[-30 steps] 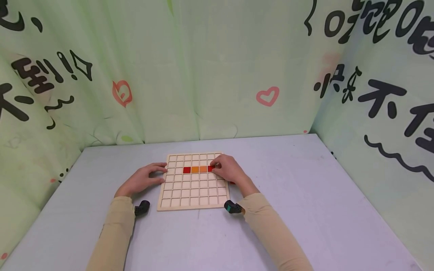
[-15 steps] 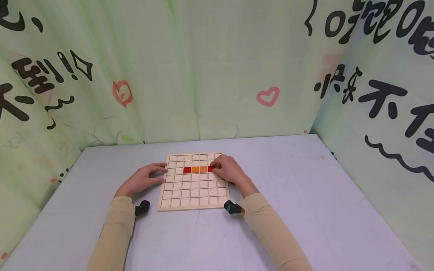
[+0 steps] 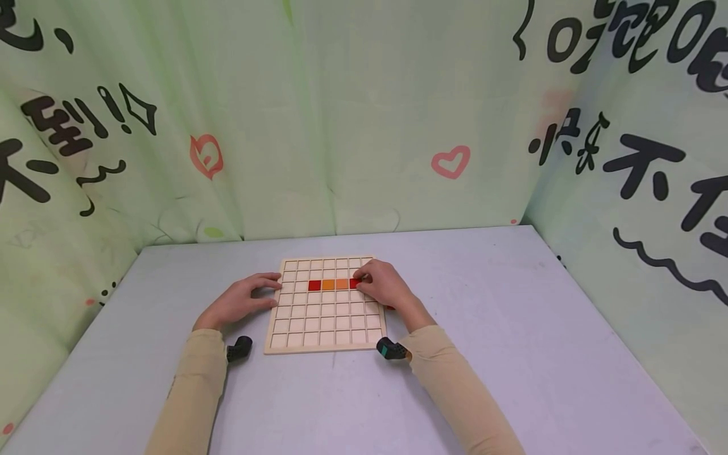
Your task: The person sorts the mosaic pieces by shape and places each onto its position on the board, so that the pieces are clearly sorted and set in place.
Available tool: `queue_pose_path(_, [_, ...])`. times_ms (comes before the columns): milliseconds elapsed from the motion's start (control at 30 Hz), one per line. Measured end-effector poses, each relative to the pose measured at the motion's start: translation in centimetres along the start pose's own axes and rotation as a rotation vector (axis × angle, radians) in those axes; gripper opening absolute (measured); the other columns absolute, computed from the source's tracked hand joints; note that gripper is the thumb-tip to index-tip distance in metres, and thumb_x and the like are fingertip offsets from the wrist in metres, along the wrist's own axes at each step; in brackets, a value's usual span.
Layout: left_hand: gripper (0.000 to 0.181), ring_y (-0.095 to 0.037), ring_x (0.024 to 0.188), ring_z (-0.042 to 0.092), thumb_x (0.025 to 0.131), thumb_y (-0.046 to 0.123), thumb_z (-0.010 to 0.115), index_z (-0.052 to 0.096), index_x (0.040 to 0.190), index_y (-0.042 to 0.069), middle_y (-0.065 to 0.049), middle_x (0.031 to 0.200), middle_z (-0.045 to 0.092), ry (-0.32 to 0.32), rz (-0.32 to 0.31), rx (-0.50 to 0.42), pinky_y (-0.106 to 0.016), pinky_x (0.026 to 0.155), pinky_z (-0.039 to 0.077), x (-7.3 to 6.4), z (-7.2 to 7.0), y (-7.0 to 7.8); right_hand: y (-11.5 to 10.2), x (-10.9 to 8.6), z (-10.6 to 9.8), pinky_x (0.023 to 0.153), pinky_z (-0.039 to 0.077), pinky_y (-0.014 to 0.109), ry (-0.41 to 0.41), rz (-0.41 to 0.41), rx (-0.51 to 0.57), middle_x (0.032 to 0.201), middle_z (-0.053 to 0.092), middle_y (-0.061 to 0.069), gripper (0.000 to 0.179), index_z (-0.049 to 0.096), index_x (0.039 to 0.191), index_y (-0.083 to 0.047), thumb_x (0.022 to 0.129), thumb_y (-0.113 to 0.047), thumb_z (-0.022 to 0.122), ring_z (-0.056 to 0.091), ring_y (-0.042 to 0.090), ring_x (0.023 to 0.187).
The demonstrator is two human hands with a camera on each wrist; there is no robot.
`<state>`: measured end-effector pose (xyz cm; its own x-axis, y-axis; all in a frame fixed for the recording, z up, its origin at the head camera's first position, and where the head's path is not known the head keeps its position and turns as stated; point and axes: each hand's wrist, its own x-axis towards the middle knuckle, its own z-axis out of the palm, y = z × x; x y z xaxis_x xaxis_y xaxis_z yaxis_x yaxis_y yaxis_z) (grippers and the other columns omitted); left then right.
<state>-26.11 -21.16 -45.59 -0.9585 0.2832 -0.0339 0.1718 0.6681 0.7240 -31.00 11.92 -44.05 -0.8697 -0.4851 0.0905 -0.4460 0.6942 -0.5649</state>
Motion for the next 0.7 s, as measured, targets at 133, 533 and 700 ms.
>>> queue_pose_path(133, [0.039, -0.031, 0.142, 0.033, 0.088, 0.02, 0.074, 0.066, 0.125, 0.007, -0.006, 0.149, 0.045, 0.001, 0.004, 0.0, -0.048, 0.115, 0.03, 0.0, 0.0, 0.0, 0.2, -0.1, -0.2, 0.084, 0.052, 0.038, 0.007, 0.003, 0.014, 0.108, 0.065, 0.009, 0.023, 0.071, 0.113, -0.004, 0.091, -0.01, 0.066, 0.06, 0.022, 0.092])
queue_pose_path(533, [0.04, -0.03, 0.142, 0.032, 0.088, 0.02, 0.074, 0.066, 0.125, 0.008, -0.005, 0.149, 0.046, 0.002, -0.005, -0.008, -0.047, 0.115, 0.03, -0.1, -0.1, 0.0, 0.8, -1.3, -1.3, 0.086, 0.054, 0.039, 0.046, 0.076, 0.071, 0.116, 0.065, 0.01, 0.029, 0.068, 0.119, -0.004, 0.093, -0.015, 0.066, 0.062, 0.025, 0.101])
queue_pose_path(700, [0.04, -0.03, 0.141, 0.033, 0.088, 0.02, 0.074, 0.066, 0.125, 0.007, -0.005, 0.148, 0.046, 0.001, 0.006, -0.001, -0.046, 0.115, 0.03, 0.0, -0.1, 0.0, 1.4, -2.2, -1.9, 0.085, 0.053, 0.041, 0.07, 0.089, 0.075, 0.118, 0.064, 0.011, 0.029, 0.068, 0.119, -0.004, 0.093, -0.016, 0.066, 0.063, 0.026, 0.101])
